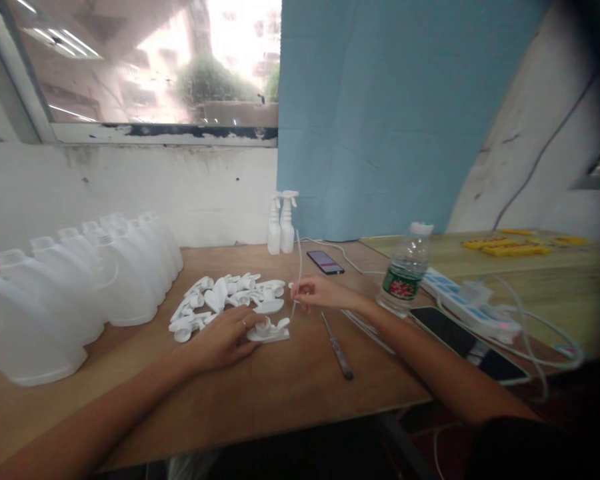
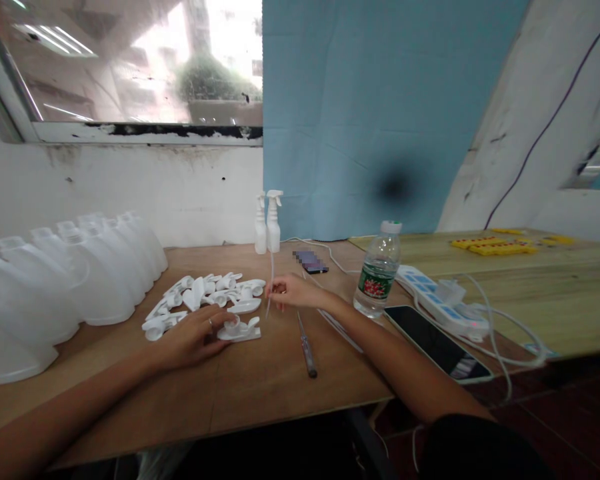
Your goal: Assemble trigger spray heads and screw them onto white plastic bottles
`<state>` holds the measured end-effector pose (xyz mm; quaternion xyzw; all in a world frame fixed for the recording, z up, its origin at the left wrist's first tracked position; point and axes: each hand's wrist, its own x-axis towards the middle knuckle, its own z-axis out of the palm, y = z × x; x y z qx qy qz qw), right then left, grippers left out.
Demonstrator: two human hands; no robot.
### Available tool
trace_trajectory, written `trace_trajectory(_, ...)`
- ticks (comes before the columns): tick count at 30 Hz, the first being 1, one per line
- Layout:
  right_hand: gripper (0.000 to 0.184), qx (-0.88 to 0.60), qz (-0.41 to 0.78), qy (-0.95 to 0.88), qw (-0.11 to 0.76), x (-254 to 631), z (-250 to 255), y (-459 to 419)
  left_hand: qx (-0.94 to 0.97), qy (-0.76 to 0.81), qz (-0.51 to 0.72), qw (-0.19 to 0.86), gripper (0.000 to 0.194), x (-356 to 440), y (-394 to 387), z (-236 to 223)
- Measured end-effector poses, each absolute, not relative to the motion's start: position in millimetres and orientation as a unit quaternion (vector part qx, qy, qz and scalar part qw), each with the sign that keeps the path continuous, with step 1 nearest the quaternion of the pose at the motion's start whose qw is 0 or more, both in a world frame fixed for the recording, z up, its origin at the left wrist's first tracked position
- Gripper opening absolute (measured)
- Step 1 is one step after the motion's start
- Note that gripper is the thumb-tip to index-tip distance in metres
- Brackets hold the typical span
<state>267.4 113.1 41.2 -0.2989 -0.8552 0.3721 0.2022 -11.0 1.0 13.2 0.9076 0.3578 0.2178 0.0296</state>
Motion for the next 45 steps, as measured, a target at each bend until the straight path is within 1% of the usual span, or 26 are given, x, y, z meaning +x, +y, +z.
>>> trace_trajectory(4, 0.020, -0.278, 0.391, -0.867, 0.137, 264.3, 29.5, 113.9, 0.897, 0.373, 0.230, 0.048, 0.043, -7.7, -1.6, 15.3)
trace_trajectory(7, 0.018, -0.269, 0.395, -0.867, 0.139, 257.4, 24.8, 108.6, 0.893, 0.382, 0.233, 0.057, 0.043, -5.6, -3.0, 15.5)
trace_trajectory(9, 0.018, -0.271, 0.392, -0.860, 0.181, 249.8, 23.5, 102.5, 0.890, 0.386, 0.235, 0.060, 0.043, -5.2, -2.9, 14.4)
trace_trajectory(13, 0.023, -0.272, 0.388, -0.828, 0.300, 231.4, 24.6, 85.6, 0.887, 0.389, 0.240, 0.066, 0.045, -6.4, -1.0, 11.1)
trace_trajectory(15, 0.026, -0.264, 0.394, -0.815, 0.332, 223.1, 25.4, 75.9, 0.887, 0.387, 0.241, 0.067, 0.047, -7.2, 0.2, 9.7)
trace_trajectory(17, 0.029, -0.254, 0.401, -0.811, 0.343, 216.9, 25.2, 67.4, 0.888, 0.386, 0.241, 0.065, 0.050, -7.6, 1.0, 8.9)
trace_trajectory(21, 0.029, -0.246, 0.403, -0.811, 0.345, 210.9, 23.1, 58.9, 0.890, 0.383, 0.239, 0.061, 0.051, -7.2, 1.0, 9.2)
trace_trajectory(31, 0.027, -0.247, 0.369, -0.824, 0.351, 206.8, 21.2, 56.3, 0.893, 0.378, 0.235, 0.059, 0.046, -8.0, 1.7, 9.4)
trace_trajectory(37, 0.018, -0.257, 0.320, -0.844, 0.345, 203.7, 26.2, 49.4, 0.891, 0.372, 0.250, 0.067, 0.044, -7.6, 2.0, 7.8)
trace_trajectory(45, 0.021, -0.270, 0.317, -0.850, 0.324, 195.3, 19.9, 51.8, 0.879, 0.379, 0.276, 0.084, 0.033, -3.9, 0.2, 9.3)
